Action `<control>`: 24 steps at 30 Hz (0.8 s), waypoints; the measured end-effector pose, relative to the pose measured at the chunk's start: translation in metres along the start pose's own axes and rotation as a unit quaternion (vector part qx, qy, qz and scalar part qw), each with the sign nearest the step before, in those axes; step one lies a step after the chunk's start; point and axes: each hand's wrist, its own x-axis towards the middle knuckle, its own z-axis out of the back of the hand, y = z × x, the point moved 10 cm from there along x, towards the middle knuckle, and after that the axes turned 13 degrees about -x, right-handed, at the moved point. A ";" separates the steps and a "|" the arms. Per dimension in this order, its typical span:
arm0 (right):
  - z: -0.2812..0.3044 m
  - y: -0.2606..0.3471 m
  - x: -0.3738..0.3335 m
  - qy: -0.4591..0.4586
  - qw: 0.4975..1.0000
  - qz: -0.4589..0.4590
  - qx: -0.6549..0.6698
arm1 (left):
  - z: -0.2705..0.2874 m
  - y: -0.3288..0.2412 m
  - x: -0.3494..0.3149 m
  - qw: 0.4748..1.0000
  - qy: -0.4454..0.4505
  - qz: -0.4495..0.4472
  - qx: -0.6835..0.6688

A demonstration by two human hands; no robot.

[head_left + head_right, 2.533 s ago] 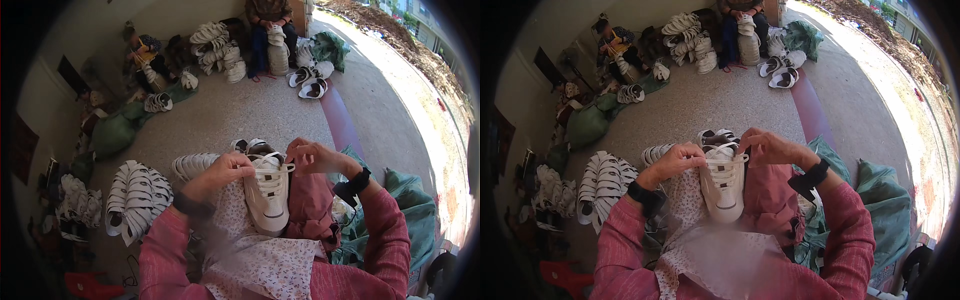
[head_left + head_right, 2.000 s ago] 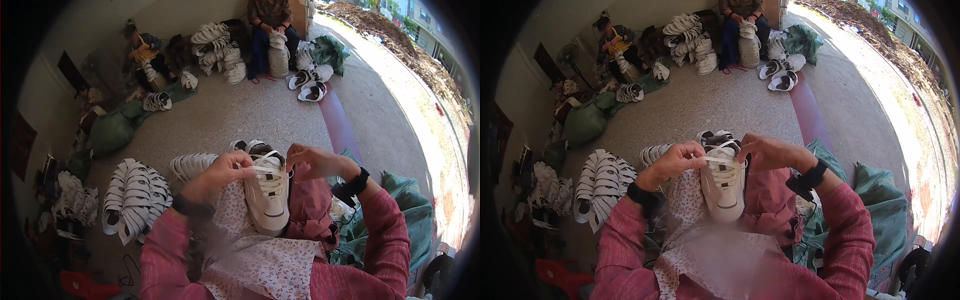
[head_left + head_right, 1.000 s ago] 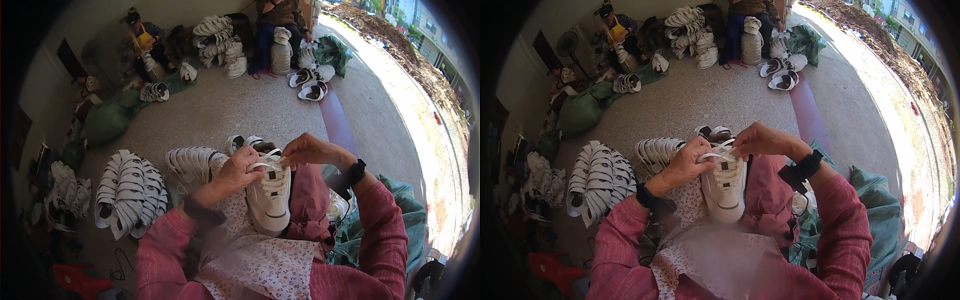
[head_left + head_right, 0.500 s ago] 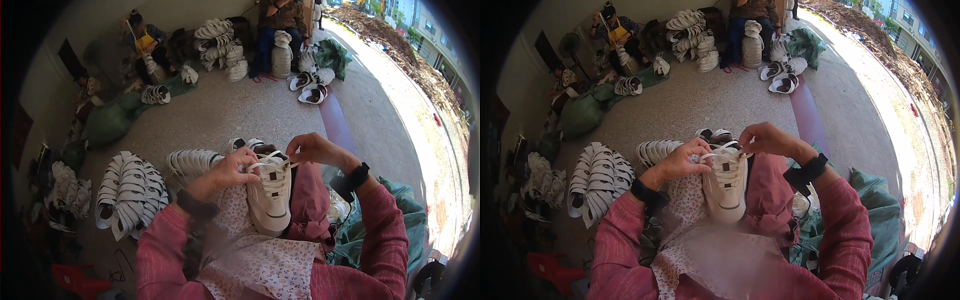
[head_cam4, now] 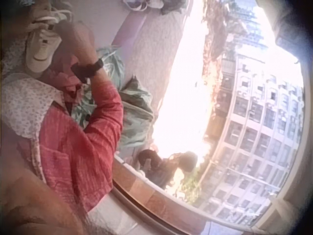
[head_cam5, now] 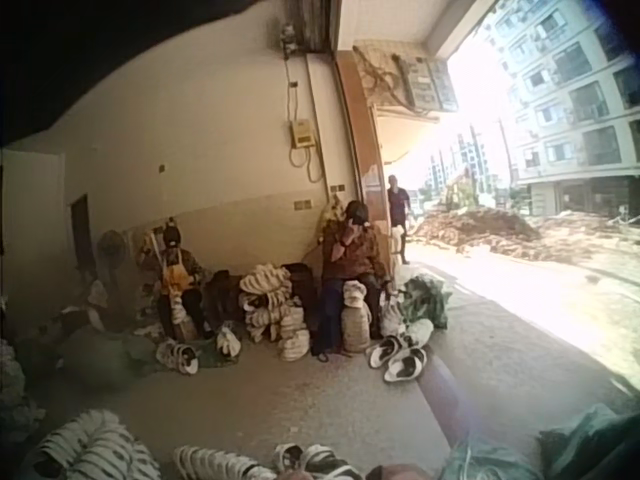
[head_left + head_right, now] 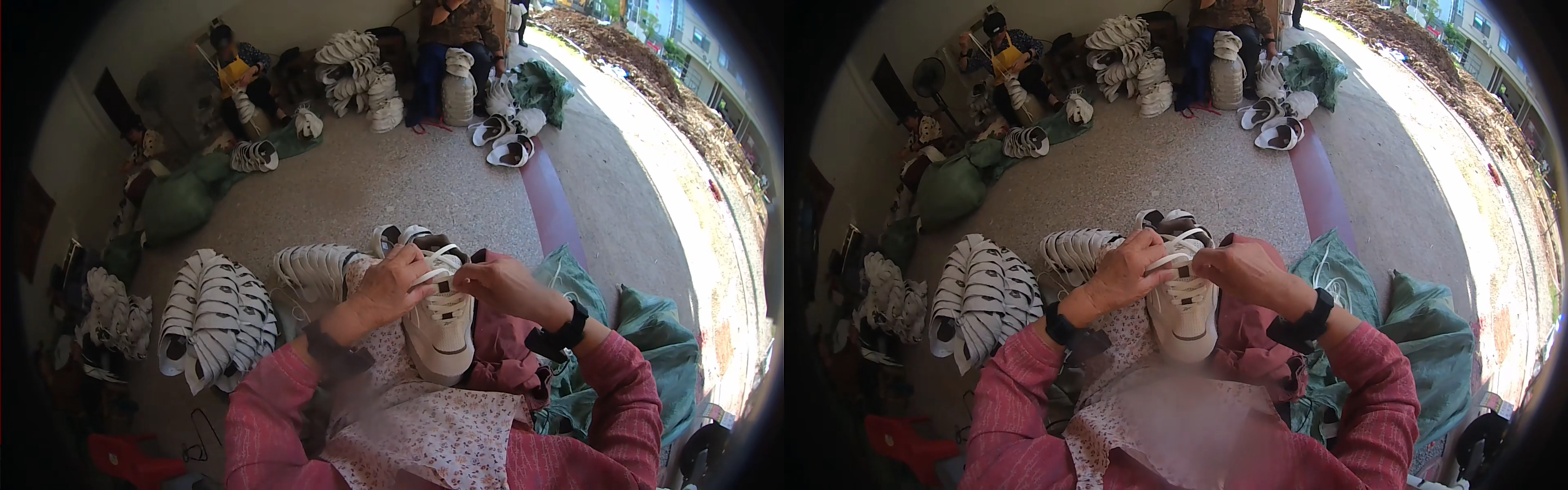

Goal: The person sits on the floor and threads a white shoelace through the eyelets of a white sneaker. They pull the lace through the holes, adjust the tension, and continue the lacing process on a single shoe.

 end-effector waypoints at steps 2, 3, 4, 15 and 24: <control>-0.003 -0.002 0.000 0.034 0.995 -0.047 -0.082 | -0.002 0.000 0.002 1.000 0.008 0.011 -0.001; -0.003 -0.001 -0.001 0.027 0.995 -0.035 -0.084 | -0.002 -0.001 0.003 1.000 0.008 0.010 -0.003; -0.004 -0.002 0.000 0.020 0.996 -0.023 -0.086 | -0.003 -0.001 0.003 1.000 0.008 0.008 -0.006; -0.021 0.005 0.005 0.019 0.997 0.012 -0.079 | -0.009 0.006 0.000 0.992 0.088 0.055 -0.070; -0.001 0.001 0.003 0.130 0.984 -0.048 0.110 | -0.007 0.021 0.000 0.982 0.113 0.052 -0.141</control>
